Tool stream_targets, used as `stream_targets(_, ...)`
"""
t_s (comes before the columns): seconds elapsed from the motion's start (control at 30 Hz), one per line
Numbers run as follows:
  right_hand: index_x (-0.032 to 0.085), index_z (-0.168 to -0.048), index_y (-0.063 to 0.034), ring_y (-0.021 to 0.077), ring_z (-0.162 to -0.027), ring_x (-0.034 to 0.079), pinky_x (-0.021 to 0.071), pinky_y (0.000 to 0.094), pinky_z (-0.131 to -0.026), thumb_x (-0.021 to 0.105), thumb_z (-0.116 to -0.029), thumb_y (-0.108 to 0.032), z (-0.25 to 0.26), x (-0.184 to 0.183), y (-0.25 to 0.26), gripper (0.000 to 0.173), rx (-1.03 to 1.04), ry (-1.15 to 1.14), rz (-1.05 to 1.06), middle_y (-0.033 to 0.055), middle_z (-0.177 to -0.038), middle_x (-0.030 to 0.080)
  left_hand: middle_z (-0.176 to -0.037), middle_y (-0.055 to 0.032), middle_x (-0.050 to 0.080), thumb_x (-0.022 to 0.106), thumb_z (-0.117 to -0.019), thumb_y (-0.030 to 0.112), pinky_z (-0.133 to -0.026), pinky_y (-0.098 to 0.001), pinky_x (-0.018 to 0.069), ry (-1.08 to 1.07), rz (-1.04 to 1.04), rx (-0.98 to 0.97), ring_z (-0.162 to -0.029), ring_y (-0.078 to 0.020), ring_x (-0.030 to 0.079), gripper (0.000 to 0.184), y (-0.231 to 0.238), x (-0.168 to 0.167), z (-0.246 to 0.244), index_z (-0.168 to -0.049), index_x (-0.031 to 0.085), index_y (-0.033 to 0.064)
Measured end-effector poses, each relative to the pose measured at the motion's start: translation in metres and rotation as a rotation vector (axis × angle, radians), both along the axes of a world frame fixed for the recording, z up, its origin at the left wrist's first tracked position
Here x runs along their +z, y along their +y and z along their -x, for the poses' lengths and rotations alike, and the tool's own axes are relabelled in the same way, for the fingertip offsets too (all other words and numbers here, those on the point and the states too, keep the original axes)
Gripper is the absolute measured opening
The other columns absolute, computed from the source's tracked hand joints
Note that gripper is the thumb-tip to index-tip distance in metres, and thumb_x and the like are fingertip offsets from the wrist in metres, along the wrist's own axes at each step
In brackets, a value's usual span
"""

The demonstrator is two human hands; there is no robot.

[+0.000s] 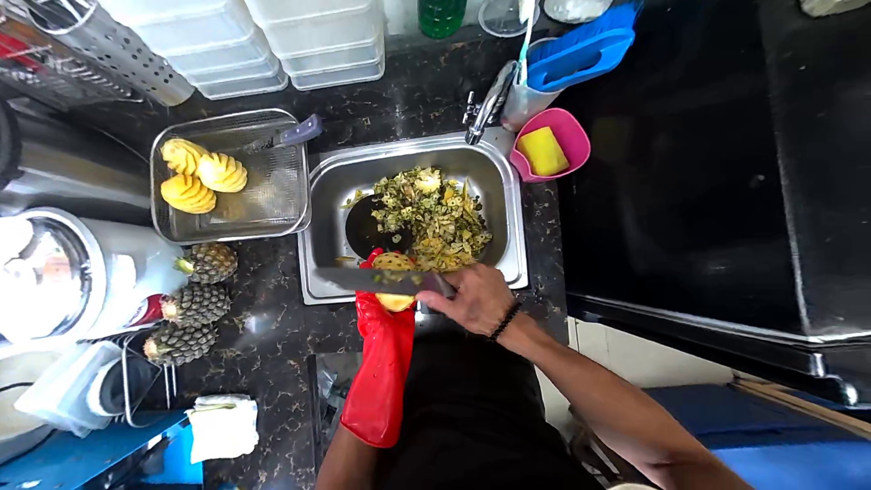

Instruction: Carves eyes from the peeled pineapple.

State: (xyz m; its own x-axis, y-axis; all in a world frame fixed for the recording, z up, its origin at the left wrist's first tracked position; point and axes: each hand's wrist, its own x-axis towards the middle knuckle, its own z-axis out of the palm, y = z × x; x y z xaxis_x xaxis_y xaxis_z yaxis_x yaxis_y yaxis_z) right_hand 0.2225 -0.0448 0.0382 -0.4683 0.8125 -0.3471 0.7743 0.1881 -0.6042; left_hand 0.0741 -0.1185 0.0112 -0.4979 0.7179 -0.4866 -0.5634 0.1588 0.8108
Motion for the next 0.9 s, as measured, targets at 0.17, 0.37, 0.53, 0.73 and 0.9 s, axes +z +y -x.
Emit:
stream_targets(0.17, 0.066, -0.068, -0.0113, 0.0257, -0.062, 0.066, 0.0497, 0.0496, -0.057, 0.041, -0.0839, -0.090, 0.009, 0.003, 0.000, 0.084, 0.070, -0.057, -0.114, 0.0058, -0.059, 0.060, -0.140, -0.0093, 0.056, 0.033, -0.1103, 0.015, -0.106, -0.0369, 0.0481, 0.164, 0.023, -0.089, -0.126, -0.0157, 0.056, 0.041, -0.004, 0.001, 0.003, -0.150, 0.042, 0.0098)
stream_targets(0.37, 0.066, -0.071, -0.0076, 0.0328, -0.069, 0.066, 0.0510, 0.0568, -0.061, 0.045, -0.0937, -0.079, -0.014, -0.022, 0.018, 0.078, -0.096, -0.118, 0.113, 0.0111, -0.065, 0.062, -0.137, -0.0112, 0.049, 0.019, -0.1124, 0.027, -0.100, -0.0486, 0.0464, -0.217, 0.055, 0.250, -0.124, -0.0236, 0.050, 0.041, 0.010, 0.035, -0.004, -0.147, 0.037, 0.0141)
stream_targets(0.53, 0.067, -0.071, -0.0105, 0.0253, -0.062, 0.064, 0.0511, 0.0519, -0.058, 0.049, -0.0899, -0.079, 0.001, 0.007, 0.000, 0.074, -0.015, 0.062, 0.052, 0.0052, -0.060, 0.059, -0.139, -0.0106, 0.060, 0.026, -0.1113, 0.036, -0.105, -0.0456, 0.0504, -0.301, -0.220, 0.013, -0.128, -0.0237, 0.059, 0.047, 0.003, -0.003, 0.008, -0.148, 0.047, 0.0137)
stream_targets(0.73, 0.065, -0.068, -0.0106, 0.0239, -0.061, 0.064, 0.0495, 0.0484, -0.057, 0.042, -0.0866, -0.087, 0.007, -0.003, -0.001, 0.082, 0.036, 0.043, -0.062, 0.0050, -0.058, 0.059, -0.132, -0.0093, 0.064, 0.029, -0.1111, 0.030, -0.102, -0.0430, 0.0528, -0.328, -0.219, 0.041, -0.122, -0.0222, 0.062, 0.042, 0.013, -0.005, 0.008, -0.142, 0.051, 0.0129)
stream_targets(0.9, 0.068, -0.072, -0.0088, 0.0320, -0.068, 0.068, 0.0518, 0.0564, -0.060, 0.045, -0.0921, -0.080, -0.011, -0.030, 0.013, 0.078, -0.090, -0.093, 0.066, 0.0105, -0.065, 0.064, -0.137, -0.0123, 0.060, 0.031, -0.1093, 0.040, -0.099, -0.0529, 0.0529, -0.247, -0.211, 0.023, -0.124, -0.0284, 0.060, 0.047, -0.002, -0.009, 0.015, -0.147, 0.048, 0.0163)
